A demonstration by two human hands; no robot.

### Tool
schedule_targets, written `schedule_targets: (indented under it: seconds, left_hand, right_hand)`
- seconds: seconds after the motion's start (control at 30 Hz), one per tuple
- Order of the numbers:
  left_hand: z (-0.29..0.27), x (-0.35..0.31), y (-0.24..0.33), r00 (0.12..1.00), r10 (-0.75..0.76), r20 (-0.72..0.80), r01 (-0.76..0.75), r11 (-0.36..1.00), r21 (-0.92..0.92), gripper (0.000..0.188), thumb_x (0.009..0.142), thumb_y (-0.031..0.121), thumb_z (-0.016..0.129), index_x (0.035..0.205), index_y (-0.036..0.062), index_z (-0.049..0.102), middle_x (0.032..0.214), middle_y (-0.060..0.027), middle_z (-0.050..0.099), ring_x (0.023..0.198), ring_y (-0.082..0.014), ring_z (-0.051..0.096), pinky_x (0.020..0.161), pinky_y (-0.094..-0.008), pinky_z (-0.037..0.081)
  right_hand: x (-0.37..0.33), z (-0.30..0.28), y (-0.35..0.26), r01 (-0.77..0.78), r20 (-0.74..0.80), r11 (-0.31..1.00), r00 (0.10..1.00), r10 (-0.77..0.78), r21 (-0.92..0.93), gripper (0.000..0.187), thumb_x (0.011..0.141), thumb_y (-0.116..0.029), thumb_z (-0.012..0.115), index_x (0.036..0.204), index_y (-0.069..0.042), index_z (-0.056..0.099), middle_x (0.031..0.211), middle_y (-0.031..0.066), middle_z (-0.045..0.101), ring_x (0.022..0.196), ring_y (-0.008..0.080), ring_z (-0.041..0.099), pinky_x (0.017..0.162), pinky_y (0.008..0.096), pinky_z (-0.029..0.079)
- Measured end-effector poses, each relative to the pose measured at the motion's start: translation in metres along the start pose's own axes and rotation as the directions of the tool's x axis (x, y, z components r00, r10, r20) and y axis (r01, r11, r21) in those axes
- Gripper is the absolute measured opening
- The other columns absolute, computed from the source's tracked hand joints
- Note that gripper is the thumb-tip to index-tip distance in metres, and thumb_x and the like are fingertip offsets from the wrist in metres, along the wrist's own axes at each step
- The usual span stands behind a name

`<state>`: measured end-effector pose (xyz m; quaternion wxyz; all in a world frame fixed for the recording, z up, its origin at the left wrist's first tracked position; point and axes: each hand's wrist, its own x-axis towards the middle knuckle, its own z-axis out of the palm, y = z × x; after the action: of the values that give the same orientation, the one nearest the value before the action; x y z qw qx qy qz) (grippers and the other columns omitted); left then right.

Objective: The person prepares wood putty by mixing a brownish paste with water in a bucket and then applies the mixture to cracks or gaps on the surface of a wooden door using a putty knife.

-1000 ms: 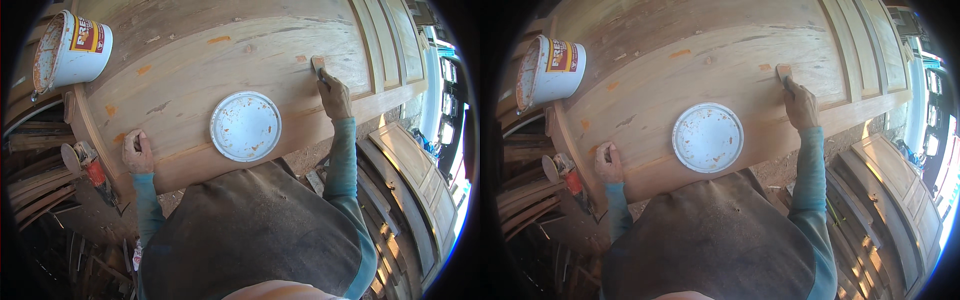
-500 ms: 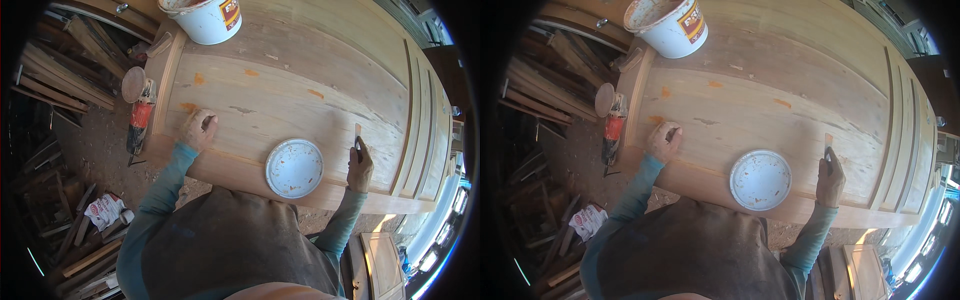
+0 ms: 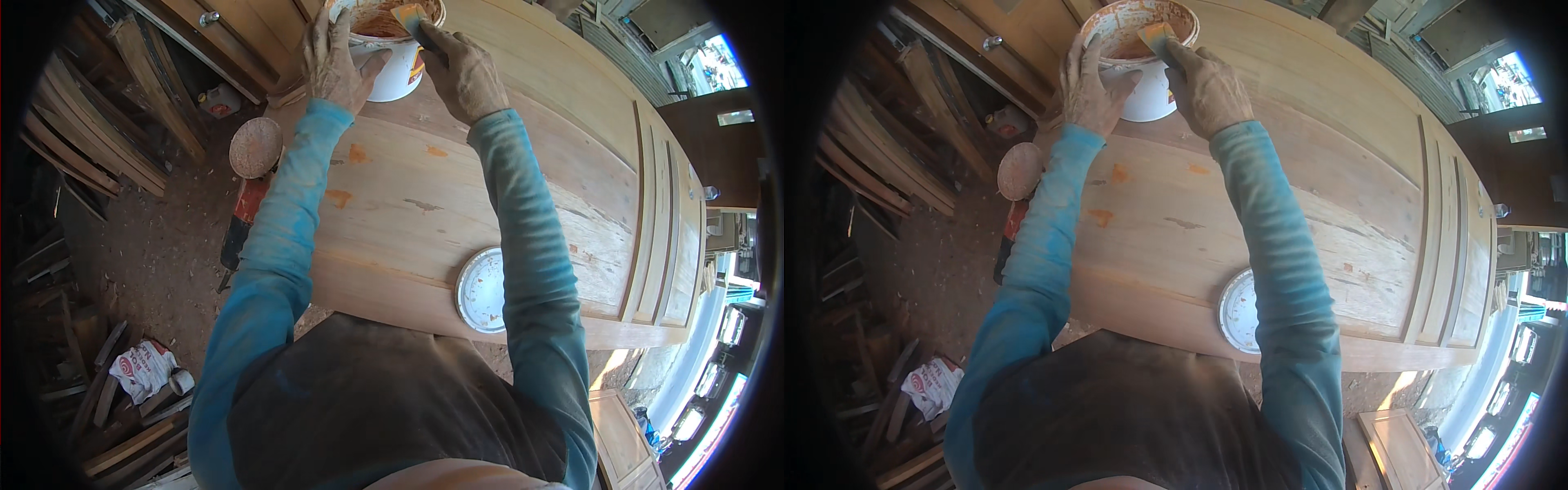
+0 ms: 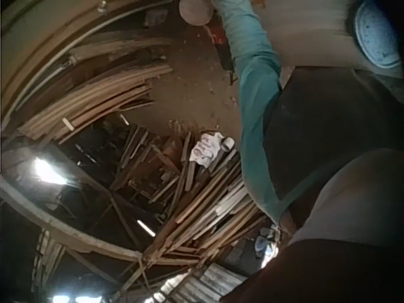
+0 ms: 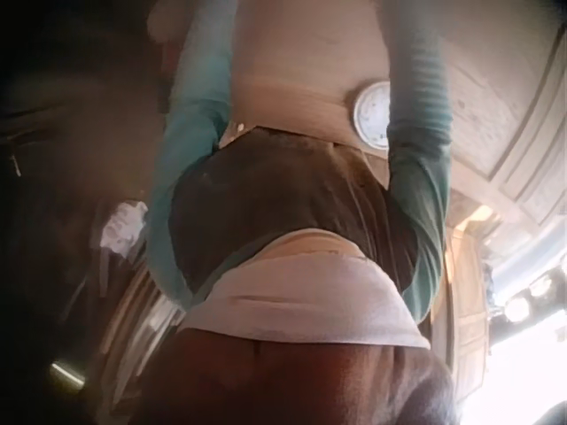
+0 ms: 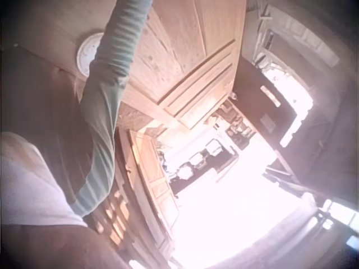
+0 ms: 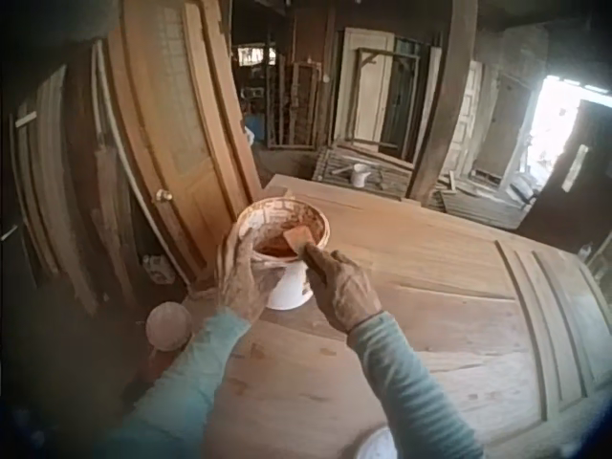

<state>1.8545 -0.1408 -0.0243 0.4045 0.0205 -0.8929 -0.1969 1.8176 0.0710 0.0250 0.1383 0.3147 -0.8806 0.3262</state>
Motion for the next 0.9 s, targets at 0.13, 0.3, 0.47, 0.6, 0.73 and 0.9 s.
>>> schedule_targets:
  seconds: [0.13, 0.3, 0.47, 0.6, 0.73, 0.9]
  left_hand:
    - [0.003, 0.000, -0.008, 1.000, -0.004, -0.023, -0.001, 0.977, -0.213, 0.085, 0.084, 0.049, 0.084, 0.150, 0.0068, 0.050, 0.162, -0.0190, 0.035, 0.147, -0.0428, 0.037, 0.121, -0.0523, 0.037]
    - [0.004, -0.007, -0.011, 1.000, -0.022, -0.005, 0.020, 0.953, -0.303, 0.083, 0.084, 0.038, 0.086, 0.151, 0.0081, 0.047, 0.161, -0.0203, 0.035, 0.145, -0.0432, 0.040, 0.117, -0.0515, 0.043]
    - [0.001, -0.002, -0.006, 0.997, 0.010, -0.071, -0.031, 0.954, -0.297, 0.084, 0.082, 0.030, 0.089, 0.150, 0.0100, 0.045, 0.162, -0.0204, 0.033, 0.145, -0.0433, 0.041, 0.116, -0.0517, 0.044]
    - [0.004, -0.003, -0.011, 0.999, -0.002, -0.049, -0.014, 0.948, -0.318, 0.081, 0.082, 0.030, 0.089, 0.149, 0.0125, 0.046, 0.163, -0.0205, 0.030, 0.145, -0.0441, 0.042, 0.116, -0.0525, 0.045]
    - [0.003, -0.007, -0.011, 0.998, -0.065, 0.010, 0.065, 0.944, -0.322, 0.082, 0.082, 0.031, 0.088, 0.150, 0.0146, 0.045, 0.164, -0.0215, 0.030, 0.145, -0.0449, 0.041, 0.115, -0.0534, 0.045]
    - [0.008, -0.007, -0.013, 0.998, -0.005, -0.061, -0.015, 0.944, -0.329, 0.082, 0.083, 0.038, 0.088, 0.150, 0.0153, 0.046, 0.161, -0.0226, 0.034, 0.144, -0.0456, 0.042, 0.113, -0.0536, 0.046]
  right_hand:
    - [-0.026, 0.010, 0.003, -0.047, 0.059, 0.999, 0.997, 0.048, -0.020, 0.046, 0.097, -0.018, 0.068, 0.143, -0.016, 0.063, 0.098, 0.0192, 0.068, 0.095, 0.0411, 0.068, 0.085, 0.0501, 0.054]
    - [-0.074, -0.005, 0.016, -0.270, 0.140, 0.961, 0.956, 0.259, 0.065, 0.041, 0.104, -0.020, 0.062, 0.143, -0.008, 0.065, 0.094, 0.0105, 0.070, 0.078, 0.0207, 0.068, 0.073, 0.0351, 0.055]
    - [-0.017, -0.014, -0.024, -0.370, 0.097, 0.747, 0.919, 0.383, 0.552, 0.034, 0.110, -0.028, 0.053, 0.109, 0.004, 0.066, 0.091, 0.0068, 0.070, 0.073, 0.0122, 0.065, 0.061, 0.0260, 0.053]
    - [0.004, 0.000, -0.007, -0.533, 0.325, 0.552, 0.840, 0.435, 0.641, 0.037, 0.109, -0.033, 0.055, 0.103, 0.003, 0.066, 0.082, 0.0060, 0.065, 0.061, 0.0127, 0.062, 0.049, 0.0281, 0.048]
    - [-0.055, 0.008, 0.032, -0.825, 0.590, 0.557, 0.497, 0.636, 0.096, 0.038, 0.107, -0.036, 0.058, 0.098, 0.000, 0.067, 0.074, 0.0028, 0.060, 0.050, 0.0119, 0.056, 0.039, 0.0296, 0.039]
    - [-0.081, -0.018, 0.048, -0.646, 0.233, 0.640, 0.756, 0.612, 0.415, 0.033, 0.107, -0.030, 0.059, 0.107, 0.002, 0.067, 0.075, 0.0061, 0.064, 0.053, 0.0126, 0.059, 0.043, 0.0288, 0.042]
